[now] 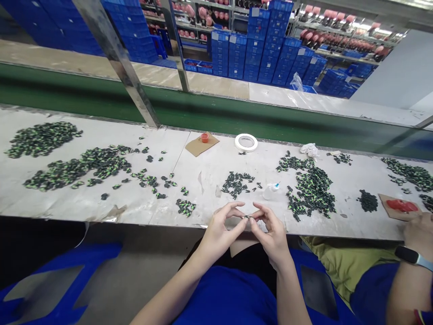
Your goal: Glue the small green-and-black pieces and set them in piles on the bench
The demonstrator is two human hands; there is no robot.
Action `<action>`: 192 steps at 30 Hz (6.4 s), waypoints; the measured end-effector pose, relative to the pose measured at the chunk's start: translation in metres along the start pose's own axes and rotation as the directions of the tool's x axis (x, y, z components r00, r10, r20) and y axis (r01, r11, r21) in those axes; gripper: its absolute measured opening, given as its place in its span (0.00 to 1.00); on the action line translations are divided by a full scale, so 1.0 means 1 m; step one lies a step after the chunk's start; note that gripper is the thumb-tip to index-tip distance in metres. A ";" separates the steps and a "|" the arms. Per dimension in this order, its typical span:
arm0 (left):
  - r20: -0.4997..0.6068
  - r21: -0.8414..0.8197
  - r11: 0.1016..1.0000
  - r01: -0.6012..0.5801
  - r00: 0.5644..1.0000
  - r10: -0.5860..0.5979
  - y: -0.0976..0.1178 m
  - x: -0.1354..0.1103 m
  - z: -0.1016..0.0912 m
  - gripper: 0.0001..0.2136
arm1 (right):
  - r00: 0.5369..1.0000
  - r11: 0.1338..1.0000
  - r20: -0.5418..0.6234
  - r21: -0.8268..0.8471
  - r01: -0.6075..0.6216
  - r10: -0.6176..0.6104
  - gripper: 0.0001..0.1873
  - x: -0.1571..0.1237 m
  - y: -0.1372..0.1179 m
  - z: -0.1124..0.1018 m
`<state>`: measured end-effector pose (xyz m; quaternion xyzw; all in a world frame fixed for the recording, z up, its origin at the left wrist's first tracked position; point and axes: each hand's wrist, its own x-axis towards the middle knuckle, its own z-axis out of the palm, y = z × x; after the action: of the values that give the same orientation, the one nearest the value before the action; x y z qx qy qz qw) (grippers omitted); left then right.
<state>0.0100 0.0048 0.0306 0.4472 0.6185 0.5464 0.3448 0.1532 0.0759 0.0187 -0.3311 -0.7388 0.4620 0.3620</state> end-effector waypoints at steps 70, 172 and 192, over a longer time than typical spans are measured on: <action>-0.180 0.347 0.937 0.046 0.984 0.018 -0.058 0.015 -0.012 0.08 | 0.857 0.939 -0.384 0.168 -0.301 0.343 0.21 0.032 0.033 0.010; -0.065 0.574 0.810 -0.117 0.980 0.188 -0.055 0.017 0.001 0.08 | 0.905 0.931 -0.239 0.186 -0.314 0.352 0.19 0.007 0.034 0.033; -0.065 0.217 0.958 -0.185 0.977 0.204 -0.022 0.006 -0.002 0.06 | 0.986 0.984 -0.141 0.163 -0.068 0.091 0.05 0.004 0.004 0.023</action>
<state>0.0020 0.0093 0.0093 0.5155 0.6400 0.5284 0.2130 0.1326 0.0704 0.0089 -0.3641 -0.6573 0.5072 0.4220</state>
